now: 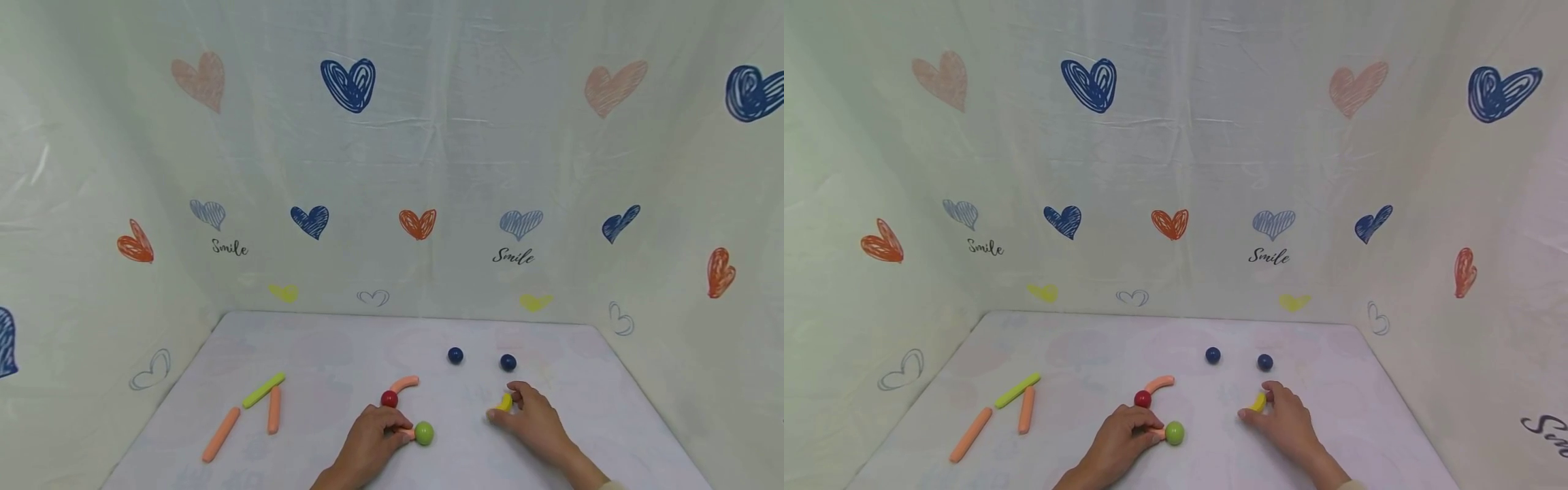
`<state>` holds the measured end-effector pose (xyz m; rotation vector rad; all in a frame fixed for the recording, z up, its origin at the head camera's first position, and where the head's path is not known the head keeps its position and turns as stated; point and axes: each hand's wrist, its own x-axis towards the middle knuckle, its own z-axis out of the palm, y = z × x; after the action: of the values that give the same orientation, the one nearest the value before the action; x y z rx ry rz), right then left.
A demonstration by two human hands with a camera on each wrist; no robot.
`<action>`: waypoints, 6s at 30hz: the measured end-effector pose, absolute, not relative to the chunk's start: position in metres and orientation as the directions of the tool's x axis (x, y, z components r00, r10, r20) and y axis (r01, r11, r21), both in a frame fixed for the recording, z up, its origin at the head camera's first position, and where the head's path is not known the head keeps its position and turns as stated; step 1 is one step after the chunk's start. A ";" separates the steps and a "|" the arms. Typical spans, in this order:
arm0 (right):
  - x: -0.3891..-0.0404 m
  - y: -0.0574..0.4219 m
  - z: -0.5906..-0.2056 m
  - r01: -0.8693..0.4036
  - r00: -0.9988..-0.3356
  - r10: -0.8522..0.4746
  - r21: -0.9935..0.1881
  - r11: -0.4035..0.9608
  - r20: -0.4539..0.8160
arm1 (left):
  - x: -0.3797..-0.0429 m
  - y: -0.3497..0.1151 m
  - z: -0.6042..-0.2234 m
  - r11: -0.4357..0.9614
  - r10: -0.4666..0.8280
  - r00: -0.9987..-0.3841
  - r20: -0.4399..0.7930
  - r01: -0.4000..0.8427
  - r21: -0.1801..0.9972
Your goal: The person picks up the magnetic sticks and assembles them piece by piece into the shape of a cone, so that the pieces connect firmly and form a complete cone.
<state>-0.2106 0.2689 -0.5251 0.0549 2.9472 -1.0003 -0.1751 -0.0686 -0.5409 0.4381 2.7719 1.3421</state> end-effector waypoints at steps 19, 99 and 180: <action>-0.217 0.269 -0.519 0.010 -0.991 -0.071 -0.594 0.804 -0.113 | -0.175 -0.068 -0.541 0.592 0.262 -0.961 0.091 0.234 0.771; -0.195 0.177 -0.522 -0.103 -0.976 -0.208 -0.694 0.713 -0.069 | -0.161 -0.070 -0.530 0.520 0.271 -0.957 0.102 0.235 0.821; -0.179 0.189 -0.523 -0.180 -0.936 -0.349 -0.800 0.573 -0.039 | -0.168 -0.091 -0.535 0.536 0.196 -0.980 -0.018 0.092 0.839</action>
<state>-0.1795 0.1893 -0.5231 -0.4449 2.6112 -1.2949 -0.1683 -0.0913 -0.5347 0.2499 2.6552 1.4415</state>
